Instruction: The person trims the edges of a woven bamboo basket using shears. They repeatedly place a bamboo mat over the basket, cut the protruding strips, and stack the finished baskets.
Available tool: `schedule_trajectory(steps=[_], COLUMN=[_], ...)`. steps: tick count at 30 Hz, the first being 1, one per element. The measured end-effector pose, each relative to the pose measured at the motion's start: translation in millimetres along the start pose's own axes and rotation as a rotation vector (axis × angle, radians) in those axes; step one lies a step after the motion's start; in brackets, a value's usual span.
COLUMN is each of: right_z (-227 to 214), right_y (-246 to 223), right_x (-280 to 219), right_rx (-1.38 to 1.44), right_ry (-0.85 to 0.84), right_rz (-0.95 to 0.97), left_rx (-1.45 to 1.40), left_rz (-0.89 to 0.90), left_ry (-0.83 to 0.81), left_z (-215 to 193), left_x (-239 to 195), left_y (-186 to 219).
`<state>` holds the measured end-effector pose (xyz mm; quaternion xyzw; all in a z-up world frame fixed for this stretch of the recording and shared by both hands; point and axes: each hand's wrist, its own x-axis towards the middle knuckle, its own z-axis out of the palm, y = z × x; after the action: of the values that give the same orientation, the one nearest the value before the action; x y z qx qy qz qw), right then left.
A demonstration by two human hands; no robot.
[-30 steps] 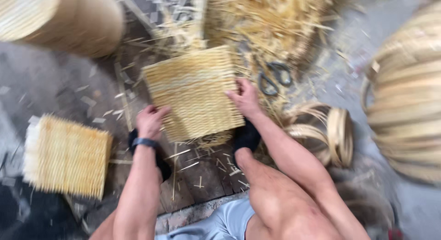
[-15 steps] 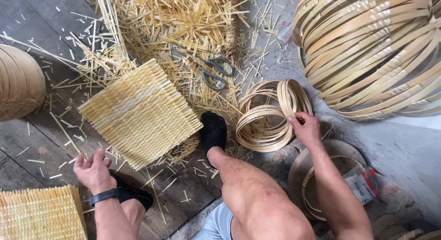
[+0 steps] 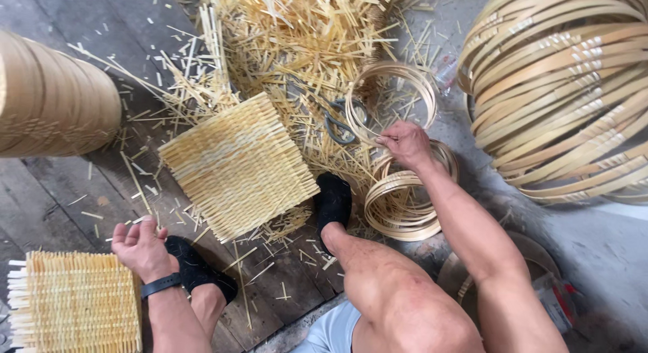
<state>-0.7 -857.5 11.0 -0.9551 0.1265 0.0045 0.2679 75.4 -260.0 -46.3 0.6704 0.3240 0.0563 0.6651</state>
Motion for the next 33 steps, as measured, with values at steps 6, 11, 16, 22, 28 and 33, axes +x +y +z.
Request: schedule_trajectory(steps=[6,11,16,22,28,33], right_z=[-15.3,-93.3,-132.9,-97.9,-89.5,-66.1], right_y=[8.6,-22.2,-98.6,-195.8,-236.9,-265.4], right_x=[7.6,20.1,37.9,53.7,77.6,84.4], right_rx=[0.156,0.649,1.481,1.561,1.295,1.055], right_ry=[0.176,0.643,0.081,-0.398,-0.537,-0.477], right_rz=[0.154,-0.017,0.080,0.205,0.218,0.114], left_rx=[0.038,0.085,0.048,-0.676,-0.816,-0.594], left_rz=[0.064,0.263,0.371,-0.254,-0.468,-0.456], left_ry=[0.060,0.042,-0.555,-0.834,-0.879,-0.783], left_z=[1.3,39.0,114.8,175.0,130.8,113.1], left_x=[-11.2,-44.9,-97.0,-134.4,-109.6,-88.7], left_y=[28.2,87.5,145.5,164.3,177.9,169.4])
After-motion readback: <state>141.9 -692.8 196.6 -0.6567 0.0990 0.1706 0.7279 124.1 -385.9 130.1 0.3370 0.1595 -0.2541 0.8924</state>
